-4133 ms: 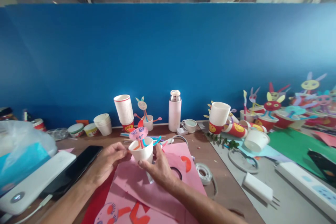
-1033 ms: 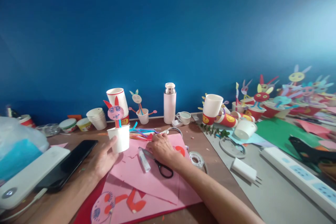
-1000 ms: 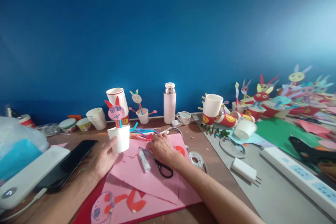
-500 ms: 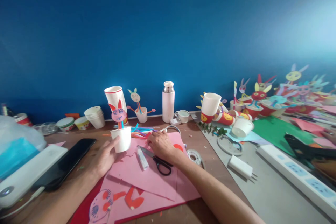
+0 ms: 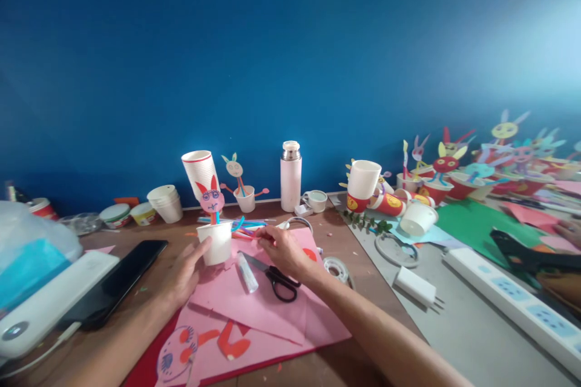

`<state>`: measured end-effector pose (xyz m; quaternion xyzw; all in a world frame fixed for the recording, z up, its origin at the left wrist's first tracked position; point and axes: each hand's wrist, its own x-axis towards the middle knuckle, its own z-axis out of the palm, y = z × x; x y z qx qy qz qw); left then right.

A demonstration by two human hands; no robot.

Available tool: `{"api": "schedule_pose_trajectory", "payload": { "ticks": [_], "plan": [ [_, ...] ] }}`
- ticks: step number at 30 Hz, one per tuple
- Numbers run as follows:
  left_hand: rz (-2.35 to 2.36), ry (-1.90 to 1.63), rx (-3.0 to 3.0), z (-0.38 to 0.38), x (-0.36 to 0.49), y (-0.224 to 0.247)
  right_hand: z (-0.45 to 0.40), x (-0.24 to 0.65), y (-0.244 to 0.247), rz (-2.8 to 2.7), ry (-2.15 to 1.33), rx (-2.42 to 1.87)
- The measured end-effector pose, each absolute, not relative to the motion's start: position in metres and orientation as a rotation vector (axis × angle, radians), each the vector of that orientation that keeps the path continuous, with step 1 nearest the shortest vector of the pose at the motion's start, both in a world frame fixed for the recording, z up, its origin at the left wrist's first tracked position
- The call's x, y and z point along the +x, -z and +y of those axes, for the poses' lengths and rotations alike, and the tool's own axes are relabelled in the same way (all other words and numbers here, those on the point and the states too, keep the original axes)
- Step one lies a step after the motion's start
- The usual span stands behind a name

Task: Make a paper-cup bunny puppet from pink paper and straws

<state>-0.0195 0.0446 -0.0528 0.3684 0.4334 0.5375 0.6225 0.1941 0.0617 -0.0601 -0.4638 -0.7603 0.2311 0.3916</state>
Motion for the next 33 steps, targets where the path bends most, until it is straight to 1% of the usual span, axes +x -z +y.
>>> {"api": "schedule_pose_trajectory", "payload": {
  "ticks": [5, 8, 13, 17, 27, 33],
  "plan": [
    [0.967, -1.25, 0.93, 0.045, -0.02, 0.058, 0.049, 0.21, 0.069, -1.832, -0.605, -1.251],
    [0.988, -1.249, 0.961, 0.045, -0.019, 0.061, 0.038, 0.208, 0.072, -1.843, -0.518, -1.258],
    [1.067, -1.269, 1.004, 0.047, -0.019, 0.066, 0.023, 0.195, 0.078, -2.02, -0.313, -1.245],
    [1.077, -1.284, 0.984, 0.048, -0.019, 0.069, 0.022, 0.195, 0.081, -2.078, -0.248, -1.251],
    [1.216, -1.307, 1.074, 0.046, -0.019, 0.063, 0.025, 0.192, 0.086, -2.087, -0.278, -1.281],
    [1.255, -1.301, 1.115, 0.045, -0.018, 0.057, 0.025, 0.191, 0.077, -2.026, -0.428, -1.284]
  ]
}}
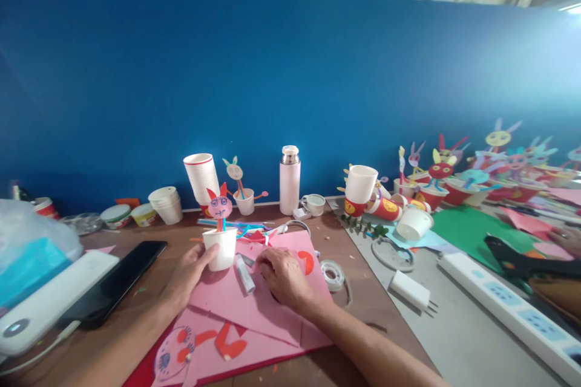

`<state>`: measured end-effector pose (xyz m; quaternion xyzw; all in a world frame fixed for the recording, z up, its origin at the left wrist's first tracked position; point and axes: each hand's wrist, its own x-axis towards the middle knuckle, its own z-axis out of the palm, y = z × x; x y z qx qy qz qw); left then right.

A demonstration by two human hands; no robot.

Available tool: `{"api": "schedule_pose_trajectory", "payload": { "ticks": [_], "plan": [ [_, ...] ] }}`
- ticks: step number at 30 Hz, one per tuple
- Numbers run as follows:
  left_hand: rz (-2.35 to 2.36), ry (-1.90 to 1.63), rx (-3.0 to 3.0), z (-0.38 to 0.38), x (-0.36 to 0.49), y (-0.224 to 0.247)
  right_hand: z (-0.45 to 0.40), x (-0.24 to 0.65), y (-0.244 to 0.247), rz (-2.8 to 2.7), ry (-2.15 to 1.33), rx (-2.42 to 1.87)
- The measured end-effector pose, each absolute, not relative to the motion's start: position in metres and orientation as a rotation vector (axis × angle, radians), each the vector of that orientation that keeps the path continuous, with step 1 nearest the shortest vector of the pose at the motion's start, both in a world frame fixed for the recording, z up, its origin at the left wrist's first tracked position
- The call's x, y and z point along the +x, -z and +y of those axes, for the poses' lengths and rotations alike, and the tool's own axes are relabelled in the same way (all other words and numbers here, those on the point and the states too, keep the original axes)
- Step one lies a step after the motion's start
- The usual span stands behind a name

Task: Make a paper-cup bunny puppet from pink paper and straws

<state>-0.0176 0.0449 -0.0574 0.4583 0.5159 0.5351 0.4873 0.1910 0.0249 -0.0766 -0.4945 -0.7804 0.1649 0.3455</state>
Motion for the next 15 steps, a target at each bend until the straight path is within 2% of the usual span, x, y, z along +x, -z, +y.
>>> {"api": "schedule_pose_trajectory", "payload": {
  "ticks": [6, 15],
  "plan": [
    [1.282, -1.26, 1.185, 0.044, -0.02, 0.061, 0.024, 0.191, 0.073, -2.013, -0.466, -1.314],
    [1.292, -1.204, 1.183, 0.048, -0.022, 0.067, 0.027, 0.193, 0.066, -2.288, -0.043, -1.506]
  ]
}}
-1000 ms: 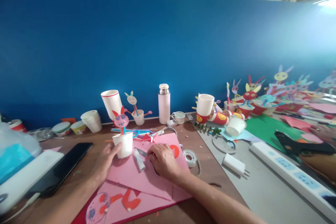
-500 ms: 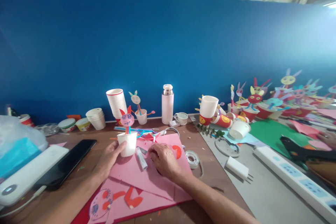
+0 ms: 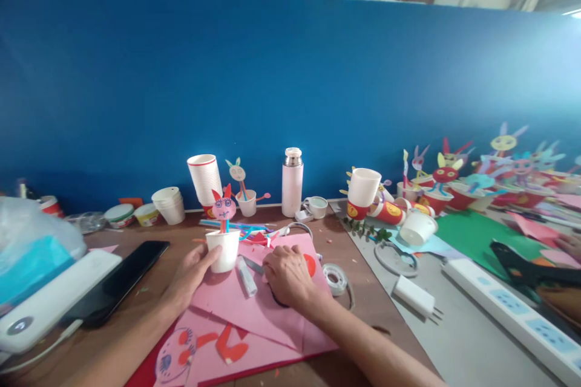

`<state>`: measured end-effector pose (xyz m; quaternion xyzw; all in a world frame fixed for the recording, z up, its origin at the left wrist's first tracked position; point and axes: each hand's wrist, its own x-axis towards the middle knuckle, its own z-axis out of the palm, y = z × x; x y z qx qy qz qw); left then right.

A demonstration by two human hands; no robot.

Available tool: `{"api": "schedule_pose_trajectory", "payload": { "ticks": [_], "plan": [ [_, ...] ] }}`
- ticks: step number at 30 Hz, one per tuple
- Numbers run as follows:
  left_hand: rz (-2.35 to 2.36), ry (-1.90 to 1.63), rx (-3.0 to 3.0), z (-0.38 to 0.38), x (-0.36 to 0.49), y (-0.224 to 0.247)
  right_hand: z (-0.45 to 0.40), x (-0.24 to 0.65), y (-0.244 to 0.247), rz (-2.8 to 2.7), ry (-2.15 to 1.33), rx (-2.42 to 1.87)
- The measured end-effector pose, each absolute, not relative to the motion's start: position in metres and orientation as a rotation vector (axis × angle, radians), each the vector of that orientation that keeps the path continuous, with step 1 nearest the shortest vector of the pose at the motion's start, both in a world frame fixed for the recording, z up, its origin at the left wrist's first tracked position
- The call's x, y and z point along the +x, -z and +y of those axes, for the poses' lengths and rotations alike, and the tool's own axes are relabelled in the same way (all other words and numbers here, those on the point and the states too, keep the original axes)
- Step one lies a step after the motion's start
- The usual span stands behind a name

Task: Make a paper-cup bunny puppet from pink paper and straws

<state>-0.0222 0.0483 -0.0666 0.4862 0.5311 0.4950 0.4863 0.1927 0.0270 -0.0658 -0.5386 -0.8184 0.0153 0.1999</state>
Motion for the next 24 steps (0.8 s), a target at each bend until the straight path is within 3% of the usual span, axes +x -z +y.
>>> {"api": "schedule_pose_trajectory", "payload": {
  "ticks": [10, 24],
  "plan": [
    [1.289, -1.262, 1.207, 0.046, -0.016, 0.065, 0.015, 0.16, 0.092, -2.357, 0.276, -1.369],
    [1.387, -1.183, 1.228, 0.048, -0.019, 0.066, 0.054, 0.224, 0.049, -1.994, -0.181, -1.484]
  ]
}}
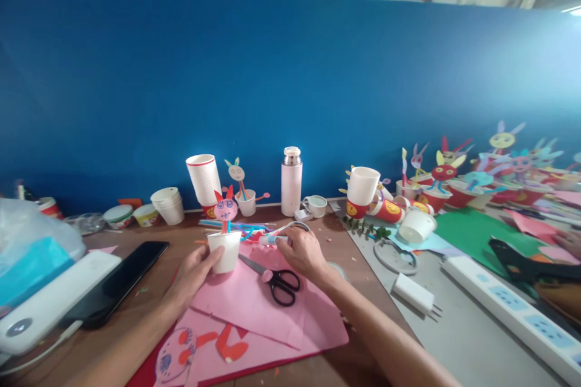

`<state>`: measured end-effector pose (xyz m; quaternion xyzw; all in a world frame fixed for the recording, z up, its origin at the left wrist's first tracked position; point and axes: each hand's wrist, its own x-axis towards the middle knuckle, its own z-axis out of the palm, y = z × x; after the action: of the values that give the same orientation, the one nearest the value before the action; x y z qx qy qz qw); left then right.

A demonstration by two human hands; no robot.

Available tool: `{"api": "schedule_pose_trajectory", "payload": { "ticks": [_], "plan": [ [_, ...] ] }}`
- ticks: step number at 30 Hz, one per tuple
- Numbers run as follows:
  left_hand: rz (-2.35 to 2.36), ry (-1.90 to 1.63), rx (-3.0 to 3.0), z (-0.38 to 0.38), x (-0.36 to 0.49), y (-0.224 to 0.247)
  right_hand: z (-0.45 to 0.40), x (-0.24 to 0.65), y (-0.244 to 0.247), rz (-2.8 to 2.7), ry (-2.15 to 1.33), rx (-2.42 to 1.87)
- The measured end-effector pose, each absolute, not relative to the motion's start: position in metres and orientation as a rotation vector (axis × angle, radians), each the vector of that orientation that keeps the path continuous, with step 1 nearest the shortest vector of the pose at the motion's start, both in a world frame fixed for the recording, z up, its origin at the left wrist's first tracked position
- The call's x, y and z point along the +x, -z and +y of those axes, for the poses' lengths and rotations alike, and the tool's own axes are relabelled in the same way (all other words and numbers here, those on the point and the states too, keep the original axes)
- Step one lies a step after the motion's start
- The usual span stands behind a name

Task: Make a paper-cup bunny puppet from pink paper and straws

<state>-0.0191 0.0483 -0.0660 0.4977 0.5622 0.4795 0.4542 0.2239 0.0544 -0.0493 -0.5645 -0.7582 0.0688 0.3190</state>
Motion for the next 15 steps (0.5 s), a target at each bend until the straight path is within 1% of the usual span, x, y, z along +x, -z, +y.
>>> {"api": "schedule_pose_trajectory", "payload": {
  "ticks": [4, 9, 12, 15],
  "plan": [
    [1.398, -1.165, 1.293, 0.0499, -0.0227, 0.0708, 0.0565, 0.223, 0.0543, -1.946, -0.323, -1.436],
    [1.351, -1.22, 1.26, 0.0488, -0.02, 0.0722, 0.0566, 0.2224, 0.0506, -1.865, -0.617, -1.226],
    [1.352, -1.243, 1.222, 0.0489, -0.0159, 0.071, 0.0587, 0.225, 0.0495, -1.773, -0.759, -1.212],
    [1.386, -1.238, 1.274, 0.0527, -0.0155, 0.0729, 0.0612, 0.2271, 0.0505, -1.722, -0.826, -1.227]
  ]
}}
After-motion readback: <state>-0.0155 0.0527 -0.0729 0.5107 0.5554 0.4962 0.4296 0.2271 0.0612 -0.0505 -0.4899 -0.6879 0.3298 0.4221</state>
